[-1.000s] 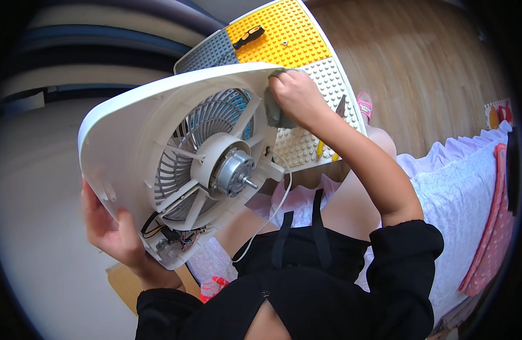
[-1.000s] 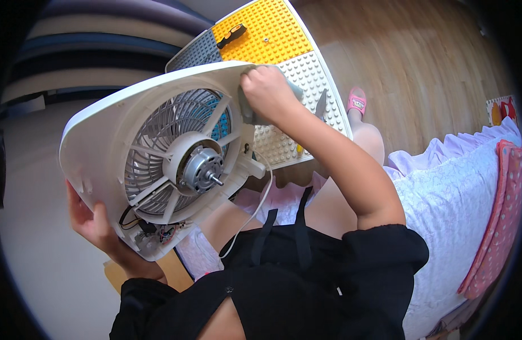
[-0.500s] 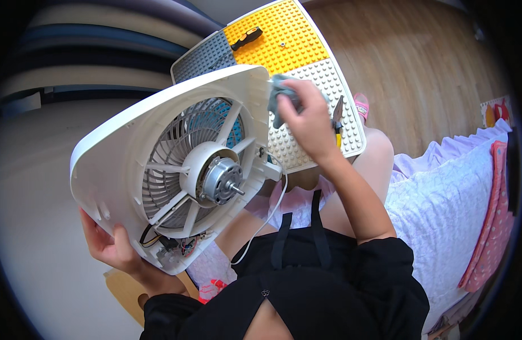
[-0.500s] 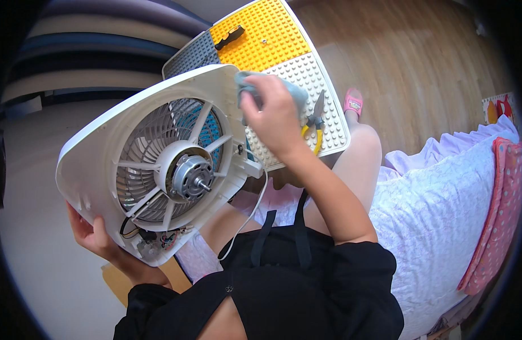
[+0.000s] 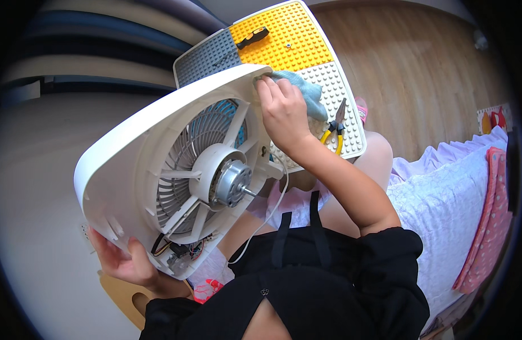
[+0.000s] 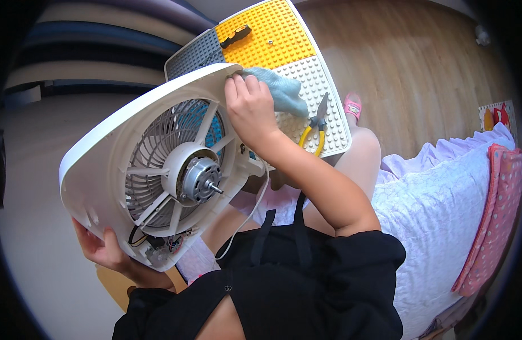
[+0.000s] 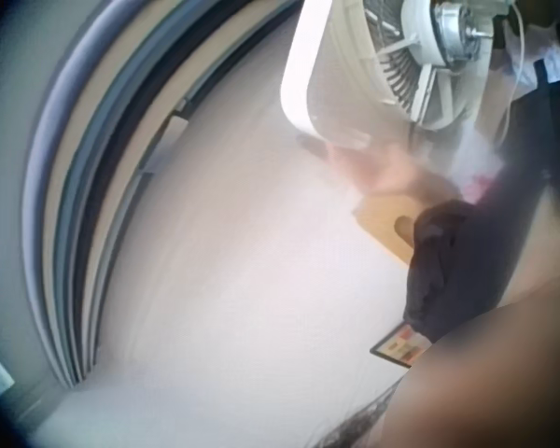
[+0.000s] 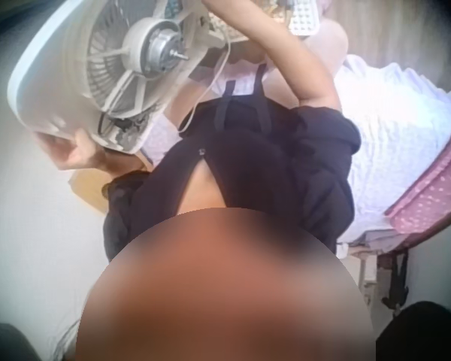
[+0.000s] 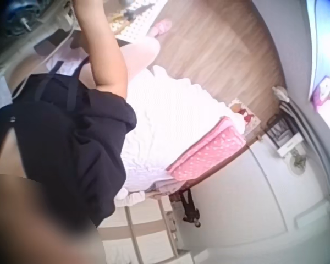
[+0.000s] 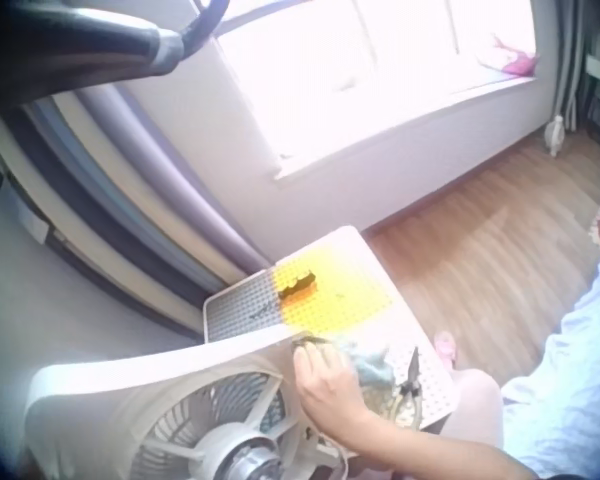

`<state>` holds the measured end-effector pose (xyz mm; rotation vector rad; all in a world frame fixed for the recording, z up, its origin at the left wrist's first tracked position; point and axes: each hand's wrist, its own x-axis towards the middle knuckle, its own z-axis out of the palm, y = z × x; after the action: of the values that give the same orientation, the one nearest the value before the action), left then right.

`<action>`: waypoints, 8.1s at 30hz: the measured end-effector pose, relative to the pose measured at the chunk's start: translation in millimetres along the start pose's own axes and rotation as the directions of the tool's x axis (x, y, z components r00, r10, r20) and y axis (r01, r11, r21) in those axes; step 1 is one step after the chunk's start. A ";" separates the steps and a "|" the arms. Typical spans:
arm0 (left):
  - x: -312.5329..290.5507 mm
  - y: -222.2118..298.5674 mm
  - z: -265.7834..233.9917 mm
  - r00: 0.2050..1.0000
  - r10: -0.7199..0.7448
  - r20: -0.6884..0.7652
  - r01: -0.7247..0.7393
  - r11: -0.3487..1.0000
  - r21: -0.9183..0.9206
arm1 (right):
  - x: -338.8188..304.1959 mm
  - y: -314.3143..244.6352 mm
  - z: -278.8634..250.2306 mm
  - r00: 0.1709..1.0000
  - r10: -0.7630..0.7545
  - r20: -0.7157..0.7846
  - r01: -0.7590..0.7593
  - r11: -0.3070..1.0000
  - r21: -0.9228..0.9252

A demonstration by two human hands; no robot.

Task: The person cleans the internal components of a disassembled white electric fan using a blue cloth. They wipe the fan blades, the central motor housing, and the inner plastic casing while holding the unit on their lap.

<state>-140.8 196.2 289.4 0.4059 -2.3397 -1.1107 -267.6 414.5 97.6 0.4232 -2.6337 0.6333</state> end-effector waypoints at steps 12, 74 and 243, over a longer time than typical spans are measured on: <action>-0.6 1.4 -10.3 0.982 0.128 0.135 -0.146 0.981 0.128 | 9.0 -11.6 7.3 0.982 0.120 0.149 -0.085 0.972 -0.221; -3.0 -20.7 -16.7 0.990 0.127 -0.061 -0.113 0.975 0.191 | 0.1 -5.1 -66.1 0.916 0.393 0.085 -0.394 0.834 0.385; 17.5 -28.7 -30.9 0.951 0.176 -0.253 -0.095 0.948 0.303 | -78.9 67.1 -47.6 0.606 0.539 0.585 -0.373 -0.457 0.808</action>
<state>-136.3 150.8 288.9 0.4623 -2.2403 -0.6037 -209.1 510.2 77.1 -0.6620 -1.2285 2.9345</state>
